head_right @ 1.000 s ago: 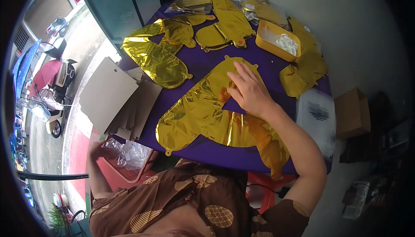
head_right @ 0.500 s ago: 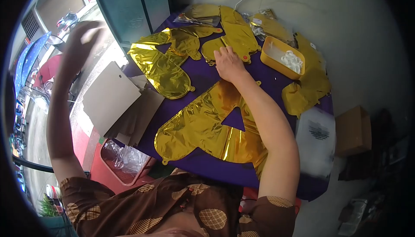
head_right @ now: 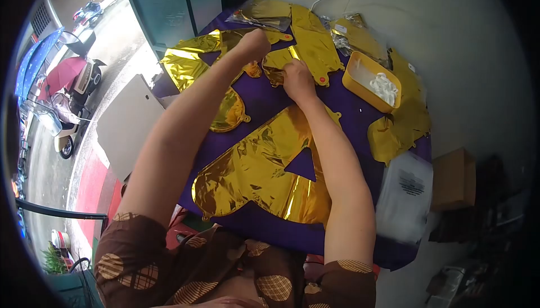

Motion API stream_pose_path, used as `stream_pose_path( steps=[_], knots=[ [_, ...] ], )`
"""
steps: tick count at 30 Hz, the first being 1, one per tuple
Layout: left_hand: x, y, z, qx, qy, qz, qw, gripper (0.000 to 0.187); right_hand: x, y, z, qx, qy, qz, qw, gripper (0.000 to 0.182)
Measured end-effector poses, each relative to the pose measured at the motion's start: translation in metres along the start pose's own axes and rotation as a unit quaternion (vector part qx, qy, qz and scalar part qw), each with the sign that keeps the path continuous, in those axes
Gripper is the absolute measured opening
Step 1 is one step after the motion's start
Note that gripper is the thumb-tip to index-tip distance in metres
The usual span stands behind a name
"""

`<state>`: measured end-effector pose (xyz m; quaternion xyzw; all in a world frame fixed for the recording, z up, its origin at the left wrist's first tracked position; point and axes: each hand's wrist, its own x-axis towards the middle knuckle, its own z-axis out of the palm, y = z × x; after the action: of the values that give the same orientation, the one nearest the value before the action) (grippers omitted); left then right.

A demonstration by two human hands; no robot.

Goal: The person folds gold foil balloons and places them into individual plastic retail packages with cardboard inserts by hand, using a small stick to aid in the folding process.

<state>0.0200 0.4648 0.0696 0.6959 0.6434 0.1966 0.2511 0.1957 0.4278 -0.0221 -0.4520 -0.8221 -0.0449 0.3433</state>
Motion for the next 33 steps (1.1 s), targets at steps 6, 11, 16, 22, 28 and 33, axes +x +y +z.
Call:
stream_pose_path(
  steps=[6,11,16,22,28,33],
  knots=[
    [0.011,-0.025,0.071,-0.296,0.227,-0.072,0.925,0.024,0.010,0.011,0.003,0.163,-0.006,0.152,0.975,0.010],
    [-0.007,-0.022,0.089,-0.348,0.249,-0.064,0.902,0.023,0.016,0.013,-0.004,0.242,-0.046,0.239,0.939,0.007],
    [-0.002,-0.036,0.102,-0.404,0.222,-0.009,0.887,0.030,0.022,0.012,-0.010,0.318,-0.067,0.292,0.899,0.019],
    [-0.006,-0.037,0.104,-0.308,0.248,0.026,0.918,0.029,0.027,0.006,-0.018,0.343,-0.075,0.335,0.874,0.034],
    [-0.008,-0.034,0.104,-0.261,0.265,0.019,0.928,0.029,0.026,0.012,-0.010,0.346,-0.033,0.344,0.872,0.037],
    [-0.007,-0.033,0.105,-0.254,0.274,0.019,0.927,0.026,0.024,0.013,-0.012,0.340,-0.051,0.334,0.878,0.033]
  ],
)
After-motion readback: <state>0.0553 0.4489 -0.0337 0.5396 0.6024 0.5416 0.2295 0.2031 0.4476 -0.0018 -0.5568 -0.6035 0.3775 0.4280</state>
